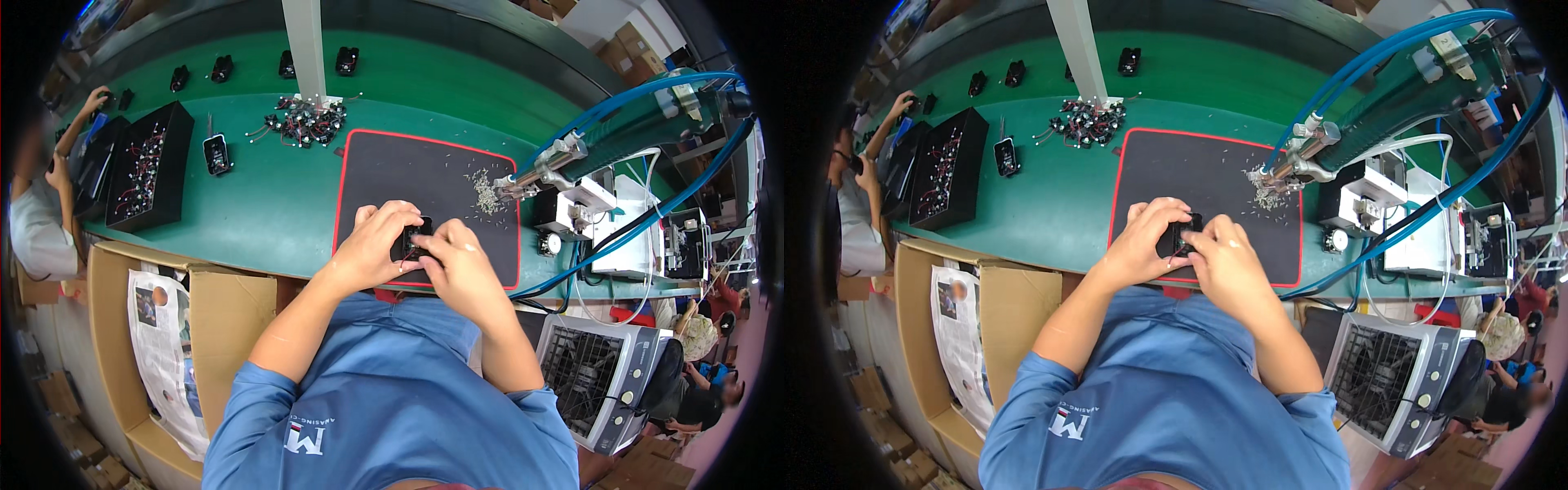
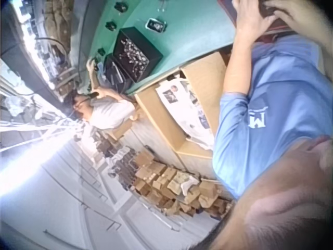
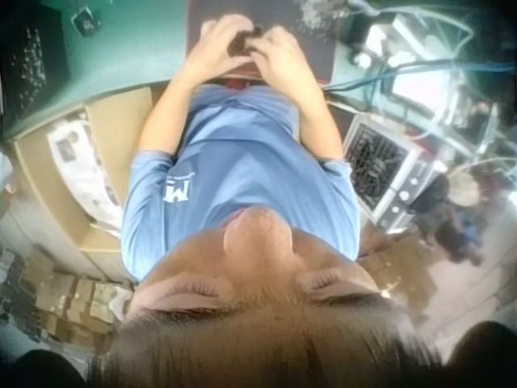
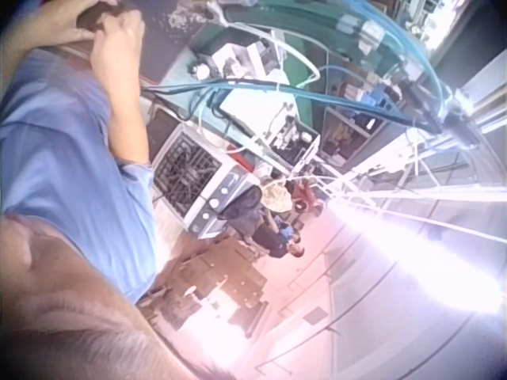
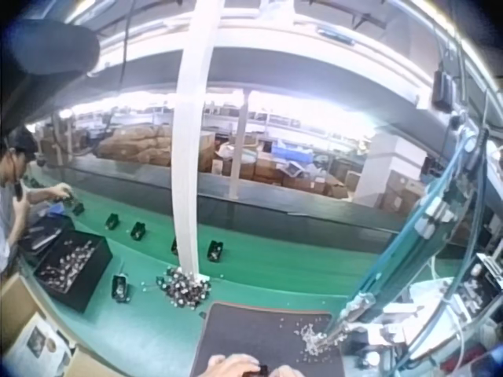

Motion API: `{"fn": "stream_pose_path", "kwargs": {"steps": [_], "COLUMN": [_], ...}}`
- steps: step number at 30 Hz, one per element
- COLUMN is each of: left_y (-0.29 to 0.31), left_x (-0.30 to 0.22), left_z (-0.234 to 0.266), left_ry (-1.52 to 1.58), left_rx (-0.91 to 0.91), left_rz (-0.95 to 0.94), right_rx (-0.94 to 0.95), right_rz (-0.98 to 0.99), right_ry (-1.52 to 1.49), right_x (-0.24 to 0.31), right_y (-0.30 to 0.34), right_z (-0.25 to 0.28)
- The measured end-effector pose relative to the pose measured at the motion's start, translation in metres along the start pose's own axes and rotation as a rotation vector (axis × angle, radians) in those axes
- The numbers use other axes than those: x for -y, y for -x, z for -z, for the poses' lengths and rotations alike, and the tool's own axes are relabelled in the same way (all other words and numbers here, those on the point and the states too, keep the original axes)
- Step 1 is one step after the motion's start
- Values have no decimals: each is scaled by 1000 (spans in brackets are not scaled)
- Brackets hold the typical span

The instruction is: Assembling electronics components using a pneumatic screwdriver on an assembly line.

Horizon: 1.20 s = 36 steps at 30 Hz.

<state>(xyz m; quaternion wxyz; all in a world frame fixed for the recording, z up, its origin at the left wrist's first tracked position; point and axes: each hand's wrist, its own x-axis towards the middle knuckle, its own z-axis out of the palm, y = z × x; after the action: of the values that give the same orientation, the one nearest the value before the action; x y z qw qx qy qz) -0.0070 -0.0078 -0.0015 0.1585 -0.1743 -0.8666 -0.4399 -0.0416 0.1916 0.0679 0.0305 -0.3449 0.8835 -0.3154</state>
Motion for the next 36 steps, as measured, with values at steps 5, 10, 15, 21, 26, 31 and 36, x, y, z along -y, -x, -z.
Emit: {"fn": "stream_pose_path", "kwargs": {"steps": [5, 10, 15, 21, 26, 31, 36], "left_y": [-1, 0, -2, 1, -2, -1, -2], "left_x": [-2, -3, -7, -4, -8, -6, -7], "left_z": [3, 5, 4, 4, 6, 5, 5], "left_ry": [-35, -58, -69, -85, -60, -61, -34], "left_rx": [-27, -6, 4, -19, 7, 4, 8], "left_rz": [-20, 8, 56, 28, 42, 39, 55], "right_rx": [-749, -775, -663, -513, -397, -430, -398], "right_rz": [156, 199, 215, 161, 116, 127, 189], "right_ry": [38, -659, -753, -1053, -1190, -1211, -1264], "right_x": [13, 21, 26, 46, 43, 33, 29], "right_y": [0, -91, -105, -72, -59, -57, -58], "right_z": [79, 130, 121, 75, 55, 41, 41]}}
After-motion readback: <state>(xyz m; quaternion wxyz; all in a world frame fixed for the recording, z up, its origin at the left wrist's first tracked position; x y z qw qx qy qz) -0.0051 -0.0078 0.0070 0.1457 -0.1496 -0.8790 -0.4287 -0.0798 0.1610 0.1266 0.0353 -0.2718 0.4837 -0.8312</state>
